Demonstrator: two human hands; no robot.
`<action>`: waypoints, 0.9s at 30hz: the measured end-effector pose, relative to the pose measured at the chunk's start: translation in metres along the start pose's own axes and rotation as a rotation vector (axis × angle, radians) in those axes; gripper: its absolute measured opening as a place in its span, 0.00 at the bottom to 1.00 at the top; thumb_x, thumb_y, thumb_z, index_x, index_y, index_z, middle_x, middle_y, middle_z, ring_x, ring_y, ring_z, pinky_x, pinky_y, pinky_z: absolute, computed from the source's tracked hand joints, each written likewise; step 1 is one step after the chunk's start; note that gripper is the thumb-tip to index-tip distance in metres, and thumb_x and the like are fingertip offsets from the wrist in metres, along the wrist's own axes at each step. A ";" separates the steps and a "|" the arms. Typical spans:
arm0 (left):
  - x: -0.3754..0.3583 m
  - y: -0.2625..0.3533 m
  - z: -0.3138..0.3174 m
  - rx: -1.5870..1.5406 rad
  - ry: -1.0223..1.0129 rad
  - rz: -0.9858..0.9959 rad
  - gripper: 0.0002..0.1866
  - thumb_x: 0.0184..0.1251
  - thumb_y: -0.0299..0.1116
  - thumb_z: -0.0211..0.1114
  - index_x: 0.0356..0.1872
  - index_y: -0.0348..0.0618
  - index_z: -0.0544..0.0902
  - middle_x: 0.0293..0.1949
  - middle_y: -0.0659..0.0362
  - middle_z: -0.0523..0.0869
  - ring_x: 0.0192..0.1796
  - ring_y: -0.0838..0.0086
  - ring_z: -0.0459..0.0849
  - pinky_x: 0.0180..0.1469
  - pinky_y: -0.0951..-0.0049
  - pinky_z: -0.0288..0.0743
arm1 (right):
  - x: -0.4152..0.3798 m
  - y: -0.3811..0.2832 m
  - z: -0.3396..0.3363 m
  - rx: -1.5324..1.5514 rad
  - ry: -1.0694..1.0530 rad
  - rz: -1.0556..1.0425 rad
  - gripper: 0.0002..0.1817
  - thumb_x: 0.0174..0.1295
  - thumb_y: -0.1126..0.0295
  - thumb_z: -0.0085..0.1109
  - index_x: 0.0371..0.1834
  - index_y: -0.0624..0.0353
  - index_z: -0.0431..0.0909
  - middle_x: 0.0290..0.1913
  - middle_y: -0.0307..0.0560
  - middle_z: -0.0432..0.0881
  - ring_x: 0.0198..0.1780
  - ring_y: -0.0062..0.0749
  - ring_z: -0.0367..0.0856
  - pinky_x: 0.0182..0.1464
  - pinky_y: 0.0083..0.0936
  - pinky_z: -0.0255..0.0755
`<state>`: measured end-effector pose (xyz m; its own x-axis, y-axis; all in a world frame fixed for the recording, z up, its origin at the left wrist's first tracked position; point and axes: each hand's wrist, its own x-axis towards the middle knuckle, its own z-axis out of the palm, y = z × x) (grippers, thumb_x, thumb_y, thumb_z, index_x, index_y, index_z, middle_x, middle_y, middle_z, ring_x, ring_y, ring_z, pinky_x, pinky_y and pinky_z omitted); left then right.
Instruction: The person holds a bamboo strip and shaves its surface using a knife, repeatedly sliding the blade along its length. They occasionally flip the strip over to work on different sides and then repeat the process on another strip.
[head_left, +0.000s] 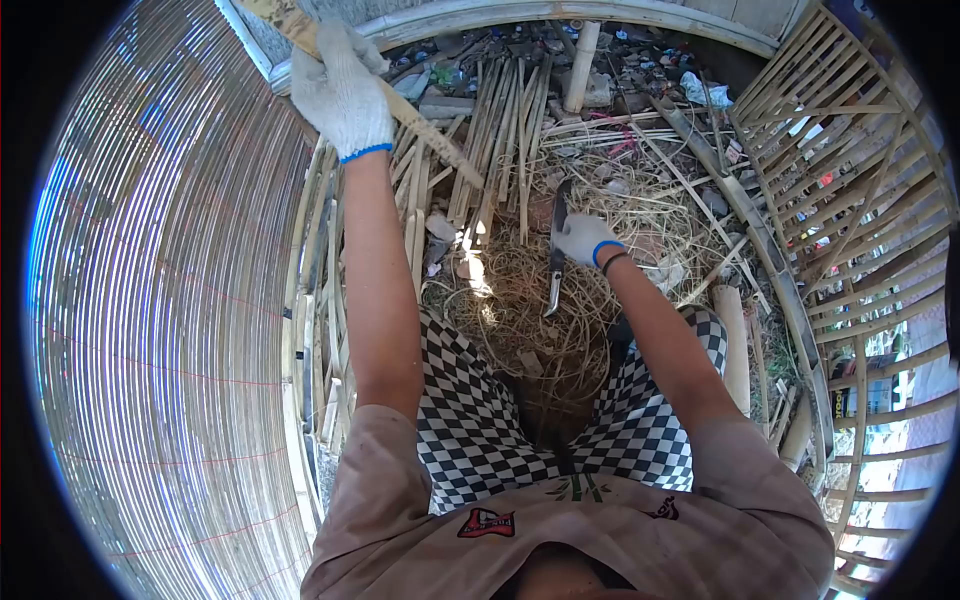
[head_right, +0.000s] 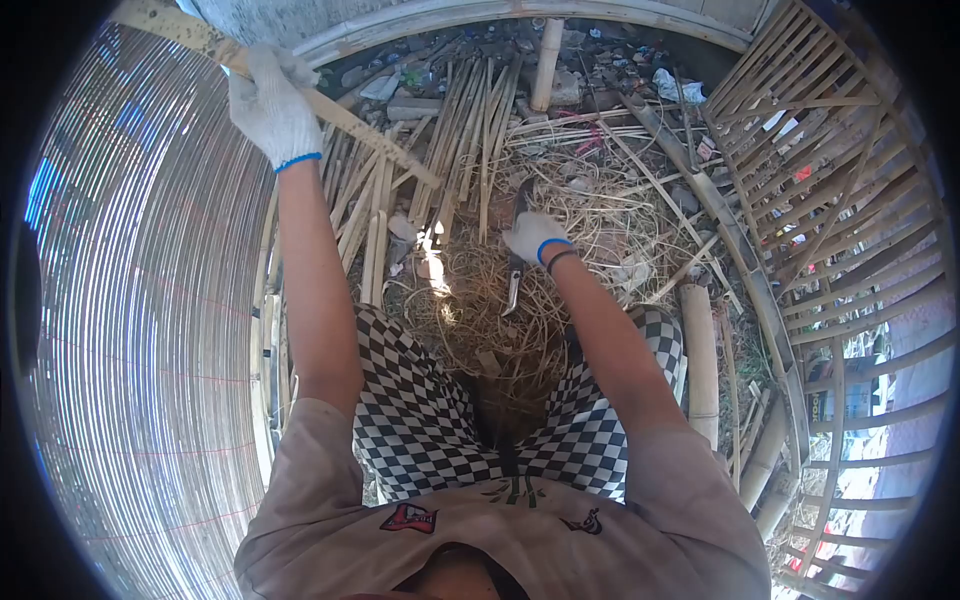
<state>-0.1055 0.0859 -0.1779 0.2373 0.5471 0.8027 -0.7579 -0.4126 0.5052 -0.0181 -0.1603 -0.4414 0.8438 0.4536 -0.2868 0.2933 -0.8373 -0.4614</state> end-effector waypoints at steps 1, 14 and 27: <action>0.001 -0.003 0.001 -0.040 0.009 0.004 0.16 0.81 0.41 0.56 0.34 0.40 0.78 0.23 0.61 0.81 0.24 0.77 0.78 0.26 0.75 0.71 | 0.009 0.010 0.028 0.012 -0.036 -0.015 0.30 0.68 0.46 0.59 0.52 0.67 0.85 0.53 0.66 0.87 0.58 0.60 0.85 0.62 0.46 0.77; -0.052 -0.075 0.019 -0.289 -0.116 -0.471 0.13 0.80 0.37 0.63 0.50 0.36 0.83 0.33 0.57 0.85 0.38 0.70 0.87 0.44 0.68 0.83 | 0.007 0.036 0.169 0.006 -0.110 0.147 0.38 0.71 0.50 0.63 0.70 0.69 0.62 0.50 0.59 0.84 0.48 0.50 0.86 0.50 0.44 0.80; -0.001 -0.022 -0.031 -0.502 0.010 -0.245 0.18 0.83 0.46 0.59 0.40 0.39 0.79 0.28 0.59 0.80 0.30 0.69 0.79 0.38 0.64 0.78 | 0.040 0.059 0.162 0.316 -0.195 0.345 0.35 0.66 0.52 0.66 0.68 0.68 0.72 0.61 0.66 0.83 0.64 0.52 0.83 0.63 0.42 0.77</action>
<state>-0.1083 0.1173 -0.1996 0.4392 0.5914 0.6763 -0.8783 0.1242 0.4618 -0.0399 -0.1428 -0.6158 0.7591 0.2411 -0.6047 -0.1633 -0.8287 -0.5353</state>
